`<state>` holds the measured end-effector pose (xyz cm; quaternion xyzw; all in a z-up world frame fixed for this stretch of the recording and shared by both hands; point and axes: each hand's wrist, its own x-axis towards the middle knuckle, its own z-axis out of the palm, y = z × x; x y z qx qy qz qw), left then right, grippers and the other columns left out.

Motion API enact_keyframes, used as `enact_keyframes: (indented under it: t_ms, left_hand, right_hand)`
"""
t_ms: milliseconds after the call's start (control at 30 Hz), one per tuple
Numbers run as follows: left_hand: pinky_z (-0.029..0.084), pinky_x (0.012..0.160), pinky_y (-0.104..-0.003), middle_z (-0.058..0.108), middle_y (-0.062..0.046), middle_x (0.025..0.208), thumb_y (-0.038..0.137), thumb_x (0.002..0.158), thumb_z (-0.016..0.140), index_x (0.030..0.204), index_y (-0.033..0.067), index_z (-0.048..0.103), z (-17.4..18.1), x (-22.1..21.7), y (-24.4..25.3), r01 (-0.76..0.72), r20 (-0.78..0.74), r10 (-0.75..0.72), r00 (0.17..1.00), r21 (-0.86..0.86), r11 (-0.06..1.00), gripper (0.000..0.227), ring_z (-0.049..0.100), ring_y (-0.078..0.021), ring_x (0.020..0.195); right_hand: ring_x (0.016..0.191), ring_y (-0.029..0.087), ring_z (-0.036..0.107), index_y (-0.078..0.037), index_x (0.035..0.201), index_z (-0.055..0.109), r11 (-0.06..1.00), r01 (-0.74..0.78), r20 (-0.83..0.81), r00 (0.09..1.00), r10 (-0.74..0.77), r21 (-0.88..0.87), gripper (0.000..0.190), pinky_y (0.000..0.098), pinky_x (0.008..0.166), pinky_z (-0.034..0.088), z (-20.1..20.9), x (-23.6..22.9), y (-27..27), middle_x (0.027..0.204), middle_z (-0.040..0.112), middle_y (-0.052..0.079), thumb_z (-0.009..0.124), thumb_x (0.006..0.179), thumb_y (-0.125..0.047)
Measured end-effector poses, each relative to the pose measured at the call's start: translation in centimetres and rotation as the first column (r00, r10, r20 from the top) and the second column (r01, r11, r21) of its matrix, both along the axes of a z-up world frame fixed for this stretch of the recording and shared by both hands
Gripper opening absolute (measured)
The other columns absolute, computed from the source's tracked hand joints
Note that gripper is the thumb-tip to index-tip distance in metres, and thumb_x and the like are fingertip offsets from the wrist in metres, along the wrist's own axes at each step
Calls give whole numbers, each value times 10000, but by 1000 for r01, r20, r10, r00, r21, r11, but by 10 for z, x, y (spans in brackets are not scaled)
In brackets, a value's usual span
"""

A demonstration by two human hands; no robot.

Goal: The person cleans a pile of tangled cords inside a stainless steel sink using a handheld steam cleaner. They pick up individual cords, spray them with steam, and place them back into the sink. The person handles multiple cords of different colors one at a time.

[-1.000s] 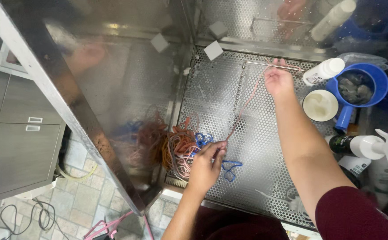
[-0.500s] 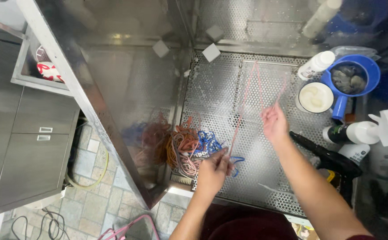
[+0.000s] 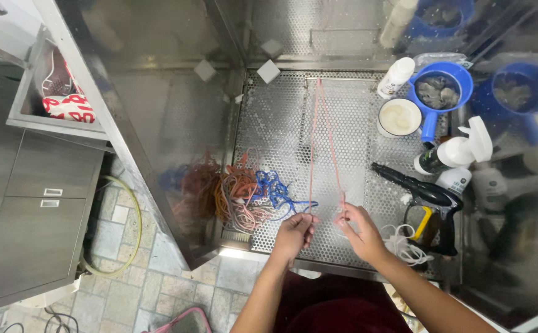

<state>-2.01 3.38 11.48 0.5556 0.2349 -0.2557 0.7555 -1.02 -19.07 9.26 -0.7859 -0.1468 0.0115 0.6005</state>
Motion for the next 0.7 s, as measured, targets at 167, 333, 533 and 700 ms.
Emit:
enact_keyframes:
  t_ms: [167, 333, 533, 700]
  left_hand:
    - [429, 534, -210, 623, 23, 793, 238, 1058, 580, 1087, 33, 689, -25, -15, -17, -62, -156, 54, 986, -52, 997, 234, 534, -68, 632]
    - [438, 585, -250, 652, 31, 905, 303, 1047, 562, 1156, 98, 722, -54, -20, -10, 104, -141, -121, 983, -123, 987, 282, 555, -70, 713]
    - [528, 841, -395, 741, 25, 1196, 352, 1011, 573, 1277, 146, 663, -47, -19, 14, 406, -232, -421, 877, -111, 907, 349, 712, -166, 1070]
    - [531, 854, -430, 733, 11, 1213, 355, 1005, 591, 1281, 155, 649, -55, -22, 22, 390, -231, -409, 883, -127, 912, 346, 715, -212, 1096]
  right_hand:
    - [920, 208, 676, -17, 1074, 670, 997, 18, -10, 1000, -19, -77, 135, 334, 826, 525, 3, -26, -1, 977, 684, 84, 636, 944, -32]
    - [904, 263, 656, -26, 1043, 680, 981, -136, -28, 991, 133, -137, 131, 335, 806, 519, 6, -45, 7, 971, 654, 110, 592, 948, -6]
    - [947, 297, 664, -24, 1036, 684, 976, 10, 55, 998, 2, -219, 145, 361, 830, 536, 22, -72, 32, 1026, 649, 128, 603, 926, 27]
    - [944, 270, 693, -33, 1059, 708, 964, 194, 80, 980, -182, -182, 161, 353, 821, 543, 23, -81, 59, 1033, 697, 110, 636, 923, 12]
